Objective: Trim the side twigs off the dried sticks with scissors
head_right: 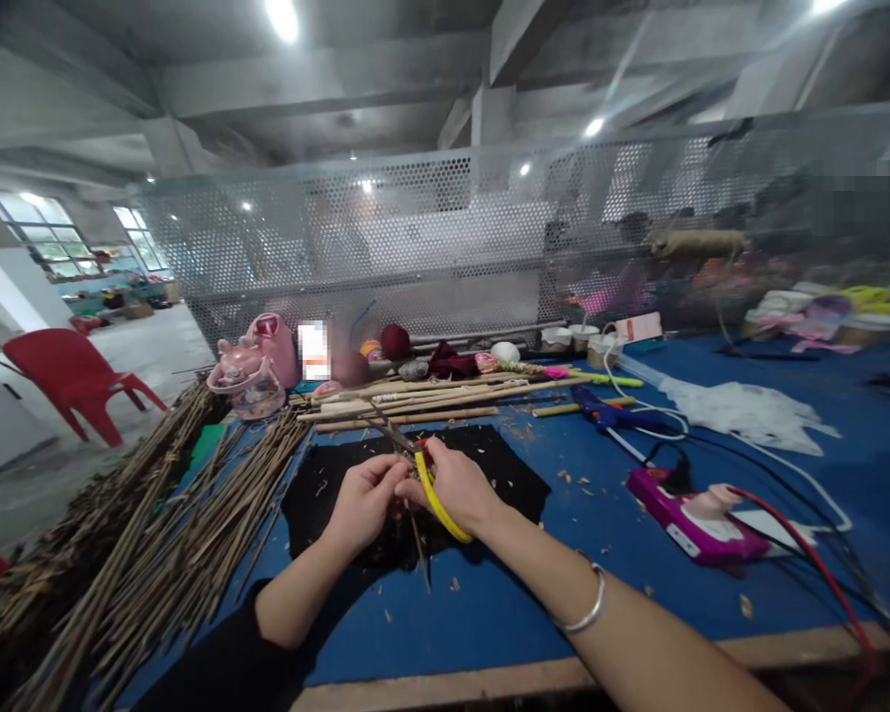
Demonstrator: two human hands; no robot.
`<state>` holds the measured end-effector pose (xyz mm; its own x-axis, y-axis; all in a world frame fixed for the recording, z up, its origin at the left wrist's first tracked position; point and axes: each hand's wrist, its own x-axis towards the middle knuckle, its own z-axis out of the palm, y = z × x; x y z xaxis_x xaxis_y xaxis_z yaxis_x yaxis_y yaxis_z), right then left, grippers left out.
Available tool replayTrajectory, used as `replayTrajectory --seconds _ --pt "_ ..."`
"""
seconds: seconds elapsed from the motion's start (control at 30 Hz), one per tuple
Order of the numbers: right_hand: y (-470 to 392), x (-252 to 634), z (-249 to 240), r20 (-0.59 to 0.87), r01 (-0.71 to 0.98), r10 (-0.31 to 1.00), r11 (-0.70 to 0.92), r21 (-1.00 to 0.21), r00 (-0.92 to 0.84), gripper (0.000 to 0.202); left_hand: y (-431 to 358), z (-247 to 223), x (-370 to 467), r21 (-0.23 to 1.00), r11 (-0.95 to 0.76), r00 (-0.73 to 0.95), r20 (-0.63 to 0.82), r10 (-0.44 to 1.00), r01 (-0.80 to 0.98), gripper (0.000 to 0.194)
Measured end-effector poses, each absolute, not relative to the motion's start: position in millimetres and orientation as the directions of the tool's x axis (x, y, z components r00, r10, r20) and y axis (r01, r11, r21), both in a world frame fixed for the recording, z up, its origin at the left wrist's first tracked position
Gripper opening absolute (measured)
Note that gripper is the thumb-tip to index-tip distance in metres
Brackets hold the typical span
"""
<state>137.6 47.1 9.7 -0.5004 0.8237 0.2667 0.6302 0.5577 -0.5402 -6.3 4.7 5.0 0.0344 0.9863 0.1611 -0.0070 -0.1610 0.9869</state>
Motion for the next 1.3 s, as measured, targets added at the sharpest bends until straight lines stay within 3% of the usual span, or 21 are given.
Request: replayTrajectory --seconds 0.33,0.53,0.63,1.1,1.3 --pt "50 134 2 0.260 0.668 0.854 0.516 -0.536 -0.451 0.038 7 4 -11 0.976 -0.219 0.021 0.219 0.975 -0.025 0.028" --pt "45 134 11 0.284 0.791 0.866 0.495 -0.359 -0.412 0.044 8 4 -11 0.980 -0.194 -0.031 0.193 0.981 -0.035 0.028" --pt "43 134 13 0.299 0.804 0.861 0.497 -0.326 -0.411 0.047 8 4 -10 0.980 -0.193 -0.050 0.190 0.980 -0.050 0.026" --pt "43 135 18 0.283 0.811 0.873 0.477 -0.338 -0.396 0.044 8 6 -11 0.974 -0.224 -0.006 0.224 0.974 -0.021 0.023" --pt "48 133 12 0.258 0.770 0.875 0.483 -0.418 -0.409 0.041 8 6 -12 0.969 -0.243 -0.011 0.242 0.970 -0.044 0.024"
